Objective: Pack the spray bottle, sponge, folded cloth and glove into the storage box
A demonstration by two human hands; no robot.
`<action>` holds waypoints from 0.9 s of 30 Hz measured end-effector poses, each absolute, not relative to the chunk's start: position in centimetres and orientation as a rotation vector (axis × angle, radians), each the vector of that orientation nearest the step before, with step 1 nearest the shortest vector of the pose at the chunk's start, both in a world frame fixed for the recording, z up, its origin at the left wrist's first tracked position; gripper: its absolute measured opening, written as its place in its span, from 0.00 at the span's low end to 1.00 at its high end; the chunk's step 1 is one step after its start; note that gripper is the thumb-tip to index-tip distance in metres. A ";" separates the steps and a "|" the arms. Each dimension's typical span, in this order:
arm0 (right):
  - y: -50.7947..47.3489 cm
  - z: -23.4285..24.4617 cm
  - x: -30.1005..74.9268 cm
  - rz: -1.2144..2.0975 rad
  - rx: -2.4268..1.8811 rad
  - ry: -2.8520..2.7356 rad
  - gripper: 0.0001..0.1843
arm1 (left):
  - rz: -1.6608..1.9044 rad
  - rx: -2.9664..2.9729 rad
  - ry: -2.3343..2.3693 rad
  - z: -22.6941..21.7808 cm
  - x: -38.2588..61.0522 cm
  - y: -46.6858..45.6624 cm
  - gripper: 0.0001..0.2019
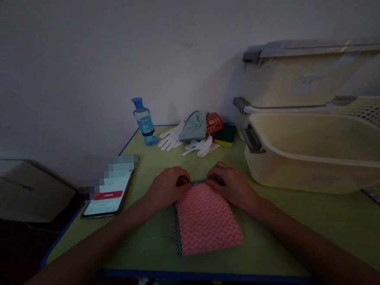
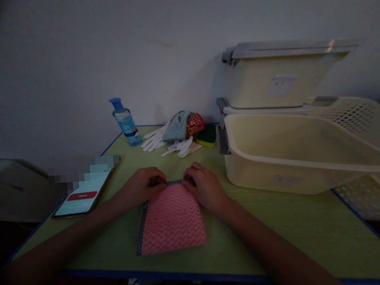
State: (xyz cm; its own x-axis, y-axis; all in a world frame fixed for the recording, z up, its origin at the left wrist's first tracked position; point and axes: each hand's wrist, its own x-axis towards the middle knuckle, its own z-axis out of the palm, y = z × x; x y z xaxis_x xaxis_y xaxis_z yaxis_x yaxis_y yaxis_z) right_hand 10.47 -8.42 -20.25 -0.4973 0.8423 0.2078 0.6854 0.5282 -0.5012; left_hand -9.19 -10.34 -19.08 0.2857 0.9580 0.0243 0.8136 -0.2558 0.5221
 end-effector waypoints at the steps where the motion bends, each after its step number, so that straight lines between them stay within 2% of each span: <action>1: -8.5 -20.2 10.5 0.488 -1.256 -2.363 0.02 | 0.469 2.135 1.584 -19.1 -9.2 -10.3 0.06; 21: -8.9 -19.9 11.0 0.357 -1.104 -2.542 0.02 | 0.484 2.234 1.465 -19.3 -9.1 -10.5 0.02; 27: -8.9 -19.6 11.2 0.360 -1.104 -2.508 0.03 | 0.507 2.156 1.408 -19.3 -9.1 -10.5 0.03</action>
State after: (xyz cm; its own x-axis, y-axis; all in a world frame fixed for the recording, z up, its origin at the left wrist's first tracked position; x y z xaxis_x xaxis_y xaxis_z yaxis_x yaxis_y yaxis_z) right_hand 11.16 -8.93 -19.65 -0.6215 0.7475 0.2344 0.6513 0.6593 -0.3756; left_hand -9.14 -10.52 -19.30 0.3926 0.9192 0.0312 0.7281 -0.3314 0.6000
